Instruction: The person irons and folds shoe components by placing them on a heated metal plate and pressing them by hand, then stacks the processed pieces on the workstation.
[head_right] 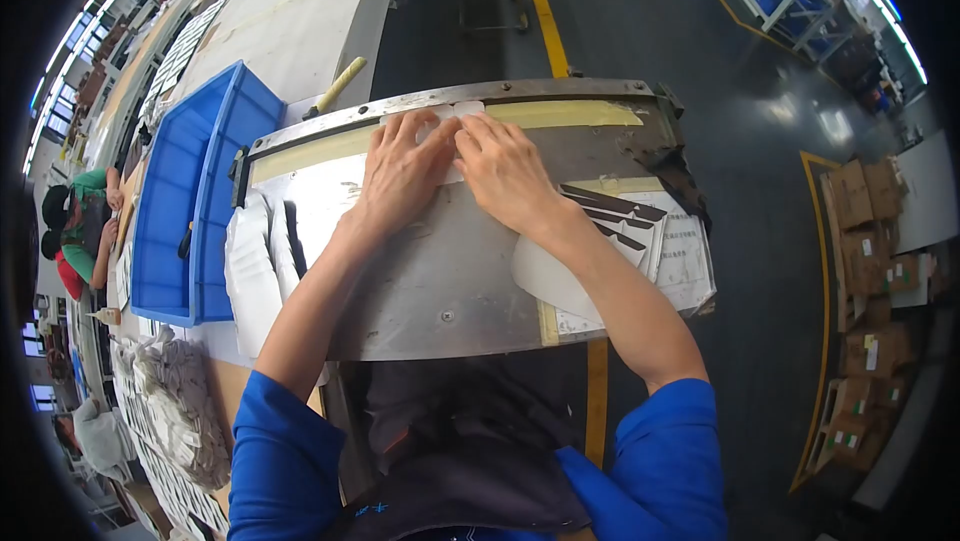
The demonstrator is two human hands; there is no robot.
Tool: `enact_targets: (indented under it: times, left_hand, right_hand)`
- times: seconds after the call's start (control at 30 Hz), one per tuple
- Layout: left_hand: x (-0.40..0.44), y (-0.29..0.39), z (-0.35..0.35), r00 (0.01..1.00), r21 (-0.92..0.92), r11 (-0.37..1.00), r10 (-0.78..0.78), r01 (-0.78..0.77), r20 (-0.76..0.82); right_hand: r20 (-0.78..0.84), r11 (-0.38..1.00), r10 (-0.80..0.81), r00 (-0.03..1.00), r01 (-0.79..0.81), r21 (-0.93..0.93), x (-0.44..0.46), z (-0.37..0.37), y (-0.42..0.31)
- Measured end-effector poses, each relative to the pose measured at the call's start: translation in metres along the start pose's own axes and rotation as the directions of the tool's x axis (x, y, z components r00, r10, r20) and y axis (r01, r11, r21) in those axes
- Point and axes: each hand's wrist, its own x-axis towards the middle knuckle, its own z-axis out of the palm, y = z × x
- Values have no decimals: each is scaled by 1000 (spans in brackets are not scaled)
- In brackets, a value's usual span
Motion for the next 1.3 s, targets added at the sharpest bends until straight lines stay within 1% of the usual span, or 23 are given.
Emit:
enact_targets:
  times: [0.07, 0.17, 0.37, 0.47, 0.57, 0.97, 1.1, 1.23, 1.3]
  left_hand:
    - [-1, 0, 1, 1000, -1, 1000, -5, 5, -2]
    - [-1, 2, 1, 1000, 20, 1000, -15, 15, 0]
    - [-3, 3, 0, 1000, 18, 1000, -7, 8, -5]
    - [-5, 2, 1, 1000, 29, 1000, 5, -4, -23]
    - [-6, 2, 1, 1000, 26, 1000, 4, -4, -30]
    - [-7, 8, -1, 1000, 20, 999, -29, 29, -7]
    - [-8, 9, -1, 999, 20, 999, -50, 49, 23]
    - [-8, 8, -2, 999, 16, 999, -45, 45, 17]
    - [-9, 9, -3, 997, -3, 997, -76, 76, 32]
  right_hand:
    - [-27, 999, -27, 999, 26, -27, 0, 2, 0]
    - [-26, 999, -33, 999, 32, -28, 0, 2, 1]
    - [-10, 1000, -11, 1000, 11, -23, 2, -2, -3]
    - [-33, 996, -51, 998, 48, -81, 0, 2, -2]
    - [-35, 993, -68, 997, 64, -98, 0, 3, -1]
    - [1, 986, -73, 997, 72, -151, 1, 3, -2]
    - [9, 992, -60, 998, 60, -110, 1, 0, -3]
    - [26, 992, -65, 998, 68, -110, 3, -2, -5]
    - [29, 990, -74, 997, 77, -120, 3, -3, -5]
